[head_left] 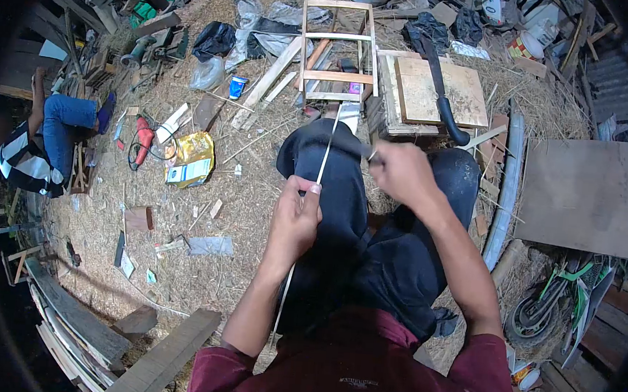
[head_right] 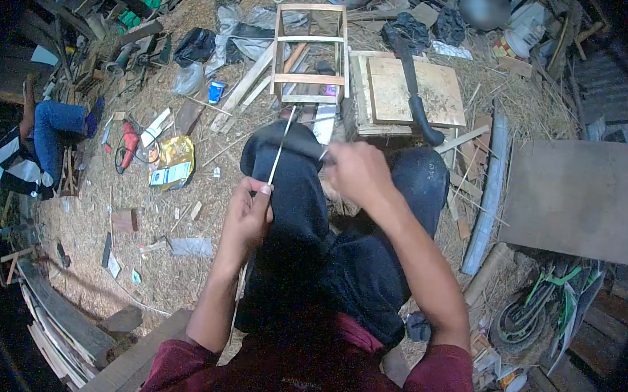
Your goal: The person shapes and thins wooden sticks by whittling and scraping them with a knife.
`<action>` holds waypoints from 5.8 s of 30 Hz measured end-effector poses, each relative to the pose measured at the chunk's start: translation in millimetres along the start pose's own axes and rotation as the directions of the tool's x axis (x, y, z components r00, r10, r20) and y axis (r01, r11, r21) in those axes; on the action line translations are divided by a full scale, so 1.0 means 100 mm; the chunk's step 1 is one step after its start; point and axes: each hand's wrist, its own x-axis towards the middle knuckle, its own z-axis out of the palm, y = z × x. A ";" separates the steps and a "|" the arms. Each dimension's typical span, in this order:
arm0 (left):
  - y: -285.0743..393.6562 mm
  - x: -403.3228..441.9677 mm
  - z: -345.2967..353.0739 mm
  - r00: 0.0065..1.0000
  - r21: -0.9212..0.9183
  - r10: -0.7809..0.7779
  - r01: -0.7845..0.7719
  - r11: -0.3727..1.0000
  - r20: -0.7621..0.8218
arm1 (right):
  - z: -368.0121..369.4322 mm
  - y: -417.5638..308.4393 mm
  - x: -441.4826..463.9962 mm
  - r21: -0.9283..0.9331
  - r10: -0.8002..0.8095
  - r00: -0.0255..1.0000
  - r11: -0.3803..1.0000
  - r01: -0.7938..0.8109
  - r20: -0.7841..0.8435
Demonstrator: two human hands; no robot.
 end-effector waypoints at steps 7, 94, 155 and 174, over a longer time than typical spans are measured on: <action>0.35 -0.04 0.08 0.986 0.460 0.134 -0.076 0.884 -0.095 | 0.07 -0.18 0.05 -0.153 -0.157 0.982 0.973 0.172 0.104; 0.15 -0.04 0.01 0.922 0.492 0.386 -0.319 0.810 -0.038 | 0.22 -0.28 0.06 -0.229 -0.119 0.991 0.965 0.130 0.061; -0.07 -0.74 0.02 0.996 0.465 0.079 -0.087 0.881 0.038 | 0.14 -0.12 0.12 -0.196 0.075 0.995 0.979 -0.061 0.064; -0.02 -0.47 0.06 0.982 0.624 0.168 -0.185 0.759 0.086 | 0.24 -0.20 0.11 -0.185 0.122 0.993 0.976 -0.119 0.007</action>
